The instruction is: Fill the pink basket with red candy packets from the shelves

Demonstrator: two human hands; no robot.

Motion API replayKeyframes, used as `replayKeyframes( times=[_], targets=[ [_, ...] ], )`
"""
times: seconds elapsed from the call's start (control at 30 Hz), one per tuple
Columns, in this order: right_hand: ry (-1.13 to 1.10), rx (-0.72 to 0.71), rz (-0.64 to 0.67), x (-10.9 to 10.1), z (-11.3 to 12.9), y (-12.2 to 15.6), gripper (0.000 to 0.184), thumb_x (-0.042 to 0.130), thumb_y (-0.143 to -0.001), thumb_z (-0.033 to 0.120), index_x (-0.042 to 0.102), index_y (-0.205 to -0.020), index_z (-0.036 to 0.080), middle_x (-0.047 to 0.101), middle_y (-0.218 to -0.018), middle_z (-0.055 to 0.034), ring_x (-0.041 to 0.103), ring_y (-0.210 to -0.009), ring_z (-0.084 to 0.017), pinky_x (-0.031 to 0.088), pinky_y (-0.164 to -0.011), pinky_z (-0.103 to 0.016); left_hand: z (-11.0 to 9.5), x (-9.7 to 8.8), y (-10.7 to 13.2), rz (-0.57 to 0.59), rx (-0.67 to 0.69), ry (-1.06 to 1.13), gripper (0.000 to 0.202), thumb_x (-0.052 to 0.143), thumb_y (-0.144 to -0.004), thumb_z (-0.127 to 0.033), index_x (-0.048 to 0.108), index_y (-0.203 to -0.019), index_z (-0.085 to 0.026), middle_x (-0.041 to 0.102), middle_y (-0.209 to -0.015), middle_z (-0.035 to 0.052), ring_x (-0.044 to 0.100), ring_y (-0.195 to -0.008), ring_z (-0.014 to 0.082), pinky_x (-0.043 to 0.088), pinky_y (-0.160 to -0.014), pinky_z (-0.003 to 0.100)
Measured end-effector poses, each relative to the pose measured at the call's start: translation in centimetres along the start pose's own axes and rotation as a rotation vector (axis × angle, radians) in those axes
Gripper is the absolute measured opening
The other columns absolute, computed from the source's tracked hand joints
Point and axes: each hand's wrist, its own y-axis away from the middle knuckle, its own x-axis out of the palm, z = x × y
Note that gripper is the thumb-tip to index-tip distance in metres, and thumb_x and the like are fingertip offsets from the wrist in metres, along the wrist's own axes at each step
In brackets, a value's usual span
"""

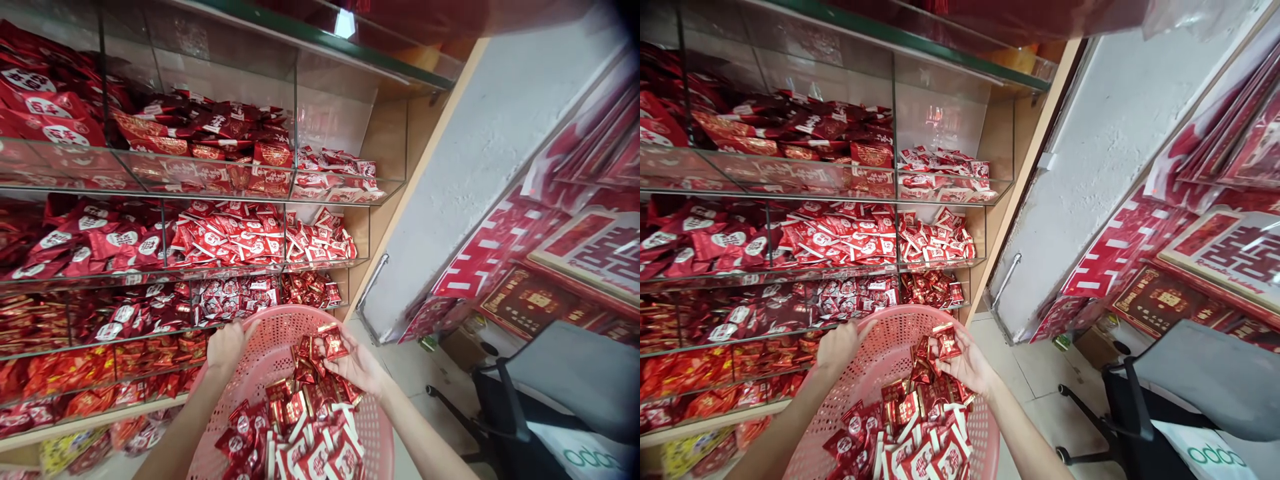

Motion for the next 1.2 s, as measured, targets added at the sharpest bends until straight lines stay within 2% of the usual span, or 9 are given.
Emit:
replayKeyframes(
  times=[0.1,0.17,0.3,0.4,0.57,0.67,0.87,1.03,1.2],
  targets=[
    [0.109,0.007,-0.048,-0.3,-0.3,0.0,0.033,0.04,-0.084,0.042,0.055,-0.097,0.015,0.062,-0.097,-0.0078,0.059,-0.086,-0.013,0.046,-0.076,-0.029,0.0,-0.1,0.1,-0.004,0.0,0.005,0.074,0.013,-0.077,-0.063,0.061,-0.083,-0.007,0.061,-0.066,0.017,0.061,-0.067,0.0297,0.041,-0.054,0.033],
    [0.262,-0.036,-0.096,-0.3,-0.4,0.0,0.035,0.043,-0.082,0.045,0.055,-0.1,0.017,0.061,-0.101,-0.008,0.059,-0.087,-0.015,0.046,-0.075,-0.03,0.0,-0.2,0.0,0.001,0.009,0.009,0.073,0.014,-0.077,-0.063,0.06,-0.084,-0.006,0.061,-0.067,0.0174,0.06,-0.067,0.0295,0.041,-0.054,0.033],
    [0.88,-0.278,-0.159,0.4,-0.5,0.0,0.039,0.05,-0.078,0.043,0.05,-0.114,0.027,0.051,-0.119,-0.0051,0.048,-0.107,-0.019,0.037,-0.091,-0.037,0.0,-0.6,0.0,0.018,0.014,0.021,0.073,0.012,-0.079,-0.06,0.06,-0.084,-0.006,0.062,-0.068,0.0183,0.06,-0.068,0.0303,0.041,-0.055,0.034],
    [1.389,-0.445,-0.152,1.0,-0.9,-0.3,0.045,0.051,-0.077,0.043,0.046,-0.119,0.027,0.049,-0.12,-0.0052,0.041,-0.112,-0.021,0.029,-0.097,-0.039,0.0,-0.8,0.0,0.03,-0.009,0.047,0.073,0.011,-0.079,-0.058,0.06,-0.086,-0.005,0.062,-0.07,0.0188,0.06,-0.07,0.0308,0.041,-0.056,0.034],
    [1.884,-0.495,-0.203,1.2,-2.4,-1.3,0.046,0.049,-0.079,0.041,0.041,-0.123,0.028,0.051,-0.113,-0.0065,0.043,-0.104,-0.023,0.032,-0.09,-0.039,-0.1,-0.8,0.0,0.02,-0.012,0.04,0.07,0.013,-0.08,-0.058,0.06,-0.087,-0.006,0.062,-0.069,0.0182,0.06,-0.069,0.0306,0.04,-0.056,0.033],
    [2.014,-0.495,-0.181,1.1,-3.0,-1.5,0.046,0.05,-0.079,0.038,0.04,-0.122,0.029,0.052,-0.113,-0.0057,0.043,-0.101,-0.024,0.032,-0.087,-0.039,-0.1,-0.7,0.0,0.021,-0.001,0.037,0.07,0.012,-0.08,-0.057,0.06,-0.086,-0.007,0.062,-0.068,0.0181,0.061,-0.069,0.0305,0.04,-0.055,0.034],
    [2.117,-0.455,-0.152,0.2,-3.1,-1.1,0.04,0.053,-0.077,0.035,0.044,-0.116,0.027,0.054,-0.105,-0.0051,0.043,-0.097,-0.023,0.032,-0.083,-0.038,-0.1,-0.8,0.1,0.028,-0.025,0.062,0.075,0.011,-0.079,-0.06,0.06,-0.088,-0.005,0.062,-0.071,0.0188,0.06,-0.07,0.0308,0.039,-0.056,0.033],
    [2.11,-0.371,-0.066,-0.6,-2.7,-0.2,0.037,0.055,-0.076,0.032,0.049,-0.112,0.03,0.054,-0.102,-0.0027,0.044,-0.094,-0.022,0.03,-0.083,-0.037,-0.1,-0.6,0.1,0.028,-0.021,0.032,0.074,0.009,-0.079,-0.06,0.06,-0.088,-0.007,0.063,-0.071,0.0183,0.06,-0.068,0.029,0.038,-0.055,0.033],
    [2.052,-0.333,0.01,-0.6,-2.2,0.8,0.038,0.048,-0.08,0.037,0.047,-0.117,0.03,0.052,-0.104,-0.0037,0.043,-0.094,-0.021,0.031,-0.083,-0.036,-0.1,-0.2,0.0,0.011,-0.015,0.005,0.073,0.008,-0.08,-0.059,0.06,-0.084,-0.009,0.062,-0.068,0.0174,0.06,-0.067,0.0292,0.039,-0.054,0.033]
  ],
)
